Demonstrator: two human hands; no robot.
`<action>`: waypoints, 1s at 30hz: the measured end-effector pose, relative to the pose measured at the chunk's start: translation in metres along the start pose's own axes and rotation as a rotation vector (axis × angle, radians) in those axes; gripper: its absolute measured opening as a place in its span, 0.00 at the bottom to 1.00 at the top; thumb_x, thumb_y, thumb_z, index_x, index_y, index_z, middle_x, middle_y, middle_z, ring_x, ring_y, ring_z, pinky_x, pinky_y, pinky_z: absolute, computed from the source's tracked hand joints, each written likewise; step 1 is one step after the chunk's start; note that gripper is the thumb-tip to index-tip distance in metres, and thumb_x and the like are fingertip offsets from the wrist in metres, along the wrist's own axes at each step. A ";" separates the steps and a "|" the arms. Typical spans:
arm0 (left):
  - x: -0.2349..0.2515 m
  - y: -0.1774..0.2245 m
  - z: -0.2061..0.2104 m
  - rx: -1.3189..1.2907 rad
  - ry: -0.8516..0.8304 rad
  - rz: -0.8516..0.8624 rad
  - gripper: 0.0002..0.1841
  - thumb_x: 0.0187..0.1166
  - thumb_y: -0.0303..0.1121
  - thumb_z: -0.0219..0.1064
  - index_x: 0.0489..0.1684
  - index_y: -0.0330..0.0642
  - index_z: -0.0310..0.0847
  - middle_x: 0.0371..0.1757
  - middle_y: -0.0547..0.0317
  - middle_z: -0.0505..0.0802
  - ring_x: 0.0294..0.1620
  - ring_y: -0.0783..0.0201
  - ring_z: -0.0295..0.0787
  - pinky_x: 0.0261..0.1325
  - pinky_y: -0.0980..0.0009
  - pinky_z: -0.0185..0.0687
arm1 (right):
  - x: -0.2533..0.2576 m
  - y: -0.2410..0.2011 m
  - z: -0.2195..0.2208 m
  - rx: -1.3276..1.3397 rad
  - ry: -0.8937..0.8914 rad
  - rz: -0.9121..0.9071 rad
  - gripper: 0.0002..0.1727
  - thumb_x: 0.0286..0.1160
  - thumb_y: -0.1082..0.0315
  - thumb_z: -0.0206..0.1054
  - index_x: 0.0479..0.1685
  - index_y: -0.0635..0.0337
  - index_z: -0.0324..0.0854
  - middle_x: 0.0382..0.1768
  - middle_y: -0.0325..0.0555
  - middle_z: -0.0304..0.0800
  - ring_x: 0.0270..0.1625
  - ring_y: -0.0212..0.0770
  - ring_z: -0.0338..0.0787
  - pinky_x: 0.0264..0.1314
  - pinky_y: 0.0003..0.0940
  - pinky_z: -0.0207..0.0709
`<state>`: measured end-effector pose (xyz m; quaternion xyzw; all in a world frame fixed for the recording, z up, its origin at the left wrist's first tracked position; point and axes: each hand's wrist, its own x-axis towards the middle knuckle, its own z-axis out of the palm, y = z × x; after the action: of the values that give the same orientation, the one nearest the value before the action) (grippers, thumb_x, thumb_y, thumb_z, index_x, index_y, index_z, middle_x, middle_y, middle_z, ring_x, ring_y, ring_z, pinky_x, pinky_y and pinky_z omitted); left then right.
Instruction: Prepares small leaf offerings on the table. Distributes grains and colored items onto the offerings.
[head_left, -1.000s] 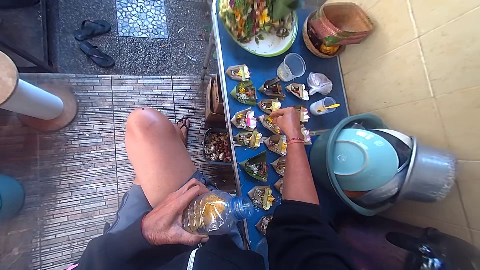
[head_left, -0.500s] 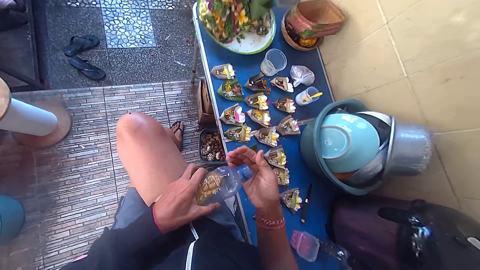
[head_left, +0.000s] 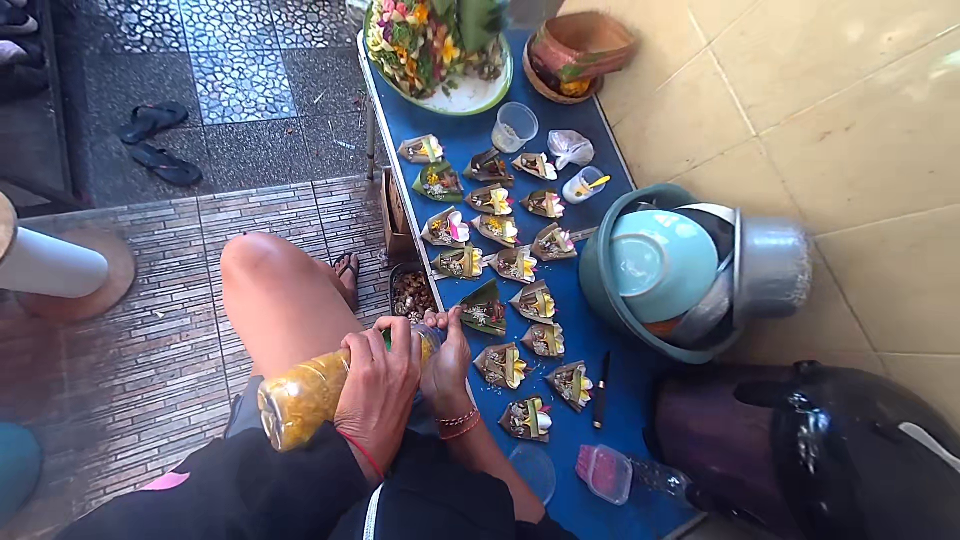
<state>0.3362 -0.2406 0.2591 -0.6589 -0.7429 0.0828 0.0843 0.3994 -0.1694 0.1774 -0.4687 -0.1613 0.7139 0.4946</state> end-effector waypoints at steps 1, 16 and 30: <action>-0.001 0.002 -0.002 0.031 -0.025 -0.010 0.15 0.73 0.13 0.61 0.54 0.30 0.87 0.53 0.38 0.90 0.33 0.47 0.87 0.33 0.58 0.74 | -0.001 0.002 0.002 0.019 0.005 0.027 0.25 0.99 0.57 0.37 0.27 0.54 0.68 0.21 0.36 0.74 0.27 0.31 0.81 0.38 0.23 0.80; -0.011 -0.036 0.049 -0.931 -0.066 -0.090 0.37 0.55 0.50 0.83 0.62 0.36 0.81 0.60 0.32 0.84 0.44 0.39 0.91 0.39 0.45 0.88 | 0.006 -0.047 0.005 0.085 -0.150 0.017 0.28 0.97 0.50 0.40 0.25 0.49 0.75 0.24 0.35 0.82 0.33 0.34 0.87 0.45 0.32 0.84; -0.013 -0.054 0.056 -1.552 0.148 0.174 0.44 0.61 0.62 0.79 0.65 0.31 0.78 0.58 0.49 0.87 0.63 0.69 0.83 0.68 0.72 0.81 | 0.087 -0.096 -0.011 -0.638 -0.482 0.244 0.27 0.97 0.49 0.37 0.26 0.47 0.68 0.15 0.25 0.66 0.12 0.19 0.60 0.14 0.13 0.54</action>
<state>0.2726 -0.2600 0.2169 -0.5891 -0.5266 -0.4978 -0.3576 0.4556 -0.0539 0.1939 -0.4336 -0.4286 0.7708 0.1847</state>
